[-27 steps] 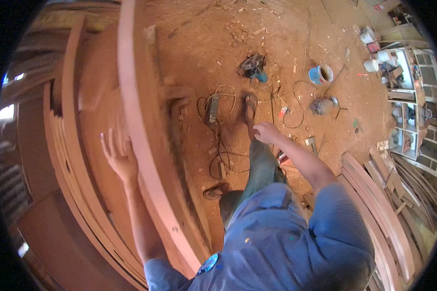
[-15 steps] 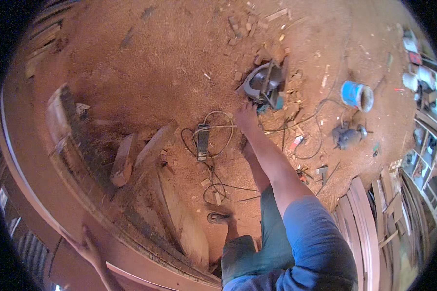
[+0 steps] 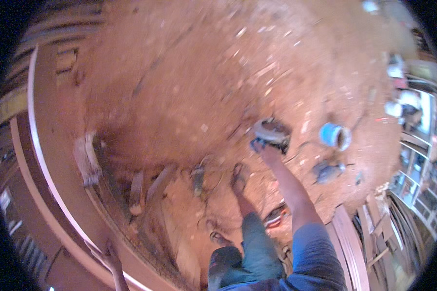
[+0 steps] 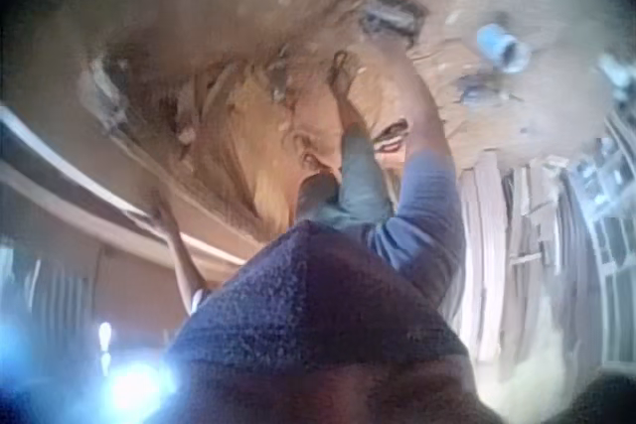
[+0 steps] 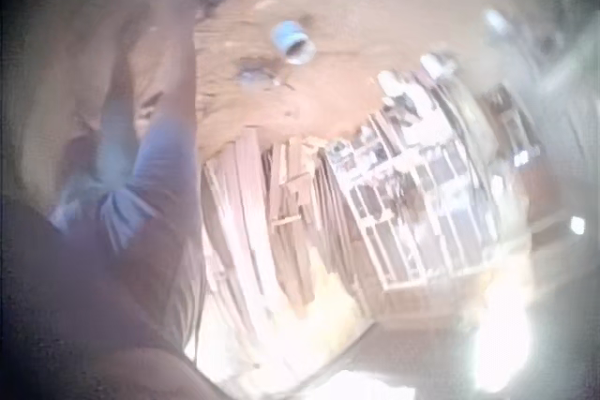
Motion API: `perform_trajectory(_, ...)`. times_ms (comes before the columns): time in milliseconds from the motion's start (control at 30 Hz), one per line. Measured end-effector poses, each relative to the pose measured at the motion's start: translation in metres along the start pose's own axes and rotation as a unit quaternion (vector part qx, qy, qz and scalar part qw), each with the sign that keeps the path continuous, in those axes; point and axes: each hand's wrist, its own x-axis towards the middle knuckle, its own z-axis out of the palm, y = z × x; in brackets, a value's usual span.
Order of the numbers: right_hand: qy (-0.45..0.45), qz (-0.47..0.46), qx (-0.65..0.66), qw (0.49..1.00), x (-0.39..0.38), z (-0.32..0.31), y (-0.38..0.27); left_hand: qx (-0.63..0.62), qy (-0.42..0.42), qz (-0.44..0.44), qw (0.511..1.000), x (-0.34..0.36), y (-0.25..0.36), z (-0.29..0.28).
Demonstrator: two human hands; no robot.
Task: The person uses a circular saw to cut a long wooden plank, then flips and repositions the plank. They then use an electric sander to smooth the surface of the plank, moving the tool back and forth along its length.
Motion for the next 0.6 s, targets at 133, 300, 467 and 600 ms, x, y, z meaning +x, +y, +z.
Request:
perform_trajectory(133, -0.066, 0.019, 0.213, 0.975, -0.106, -0.234, 0.008, 0.167, 0.039, 0.083, 0.982, -0.005, -0.008, -0.025)
perform_trajectory(300, 0.024, 0.148, 0.371, 0.917, -0.260, -0.399, 0.018, 0.531, 0.276, 0.178, 0.781, -0.021, 0.104, -0.083)
perform_trajectory(467, 0.059, 0.296, 0.579, 0.757, -0.308, -0.382, 0.008, 0.542, 0.246, 0.152, 0.789, -0.002, 0.153, -0.132)
perform_trajectory(600, 0.114, 0.393, 0.576, 0.708, -0.314, -0.393, -0.027, 0.391, 0.089, 0.131, 0.907, 0.045, 0.166, -0.116)
